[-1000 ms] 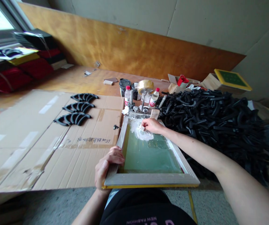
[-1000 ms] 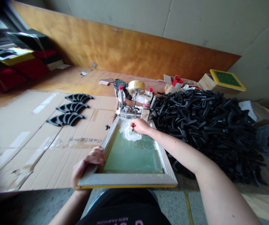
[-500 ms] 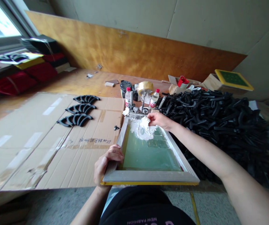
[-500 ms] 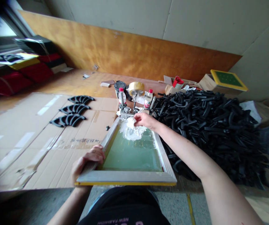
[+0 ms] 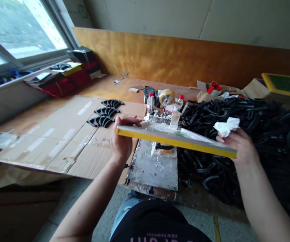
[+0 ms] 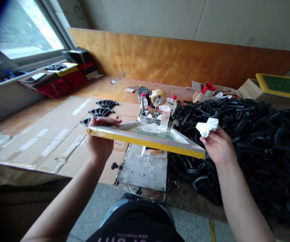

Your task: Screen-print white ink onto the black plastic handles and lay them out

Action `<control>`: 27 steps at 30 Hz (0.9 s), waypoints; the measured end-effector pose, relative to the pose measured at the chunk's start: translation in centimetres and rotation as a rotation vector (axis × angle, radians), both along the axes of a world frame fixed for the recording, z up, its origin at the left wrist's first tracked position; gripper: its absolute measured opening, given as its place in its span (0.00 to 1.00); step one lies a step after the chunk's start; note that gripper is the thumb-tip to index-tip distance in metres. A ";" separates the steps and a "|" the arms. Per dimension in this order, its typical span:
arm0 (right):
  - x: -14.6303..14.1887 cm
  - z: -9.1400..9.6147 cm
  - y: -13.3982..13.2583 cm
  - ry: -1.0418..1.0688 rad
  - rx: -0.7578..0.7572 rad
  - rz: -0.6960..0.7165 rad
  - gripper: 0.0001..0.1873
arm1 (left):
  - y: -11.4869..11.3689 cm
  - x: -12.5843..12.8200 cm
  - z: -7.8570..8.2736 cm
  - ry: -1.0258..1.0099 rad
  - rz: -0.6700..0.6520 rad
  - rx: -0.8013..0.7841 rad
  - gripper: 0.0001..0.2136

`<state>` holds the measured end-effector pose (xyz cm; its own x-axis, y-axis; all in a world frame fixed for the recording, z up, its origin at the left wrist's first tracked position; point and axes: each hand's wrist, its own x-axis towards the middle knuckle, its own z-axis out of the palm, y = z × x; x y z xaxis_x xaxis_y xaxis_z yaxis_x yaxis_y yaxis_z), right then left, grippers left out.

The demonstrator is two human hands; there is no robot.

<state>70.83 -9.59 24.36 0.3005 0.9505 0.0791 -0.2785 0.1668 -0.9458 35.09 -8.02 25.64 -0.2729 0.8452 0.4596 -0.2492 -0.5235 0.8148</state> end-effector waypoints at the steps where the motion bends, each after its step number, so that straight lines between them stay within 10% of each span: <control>1: 0.6 -1.3 -0.9 0.023 -0.047 -0.028 0.10 | 0.5 0.2 0.4 0.008 0.021 0.003 0.25; 7: -1.7 -7.7 -5.7 0.006 -0.339 0.056 0.16 | 1.5 0.3 1.9 0.074 0.019 -0.087 0.29; 12: -12.8 -11.4 -6.1 -0.208 -0.462 0.494 0.14 | -1.4 -3.8 1.0 0.140 0.030 -0.111 0.23; 19: -39.6 -13.5 -3.2 -0.430 -0.218 0.962 0.12 | -11.2 -21.1 -5.8 0.206 0.502 -0.276 0.17; 27: -77.7 -3.1 0.0 -0.511 0.683 0.830 0.09 | -22.4 -41.9 -11.5 0.024 1.023 -0.723 0.22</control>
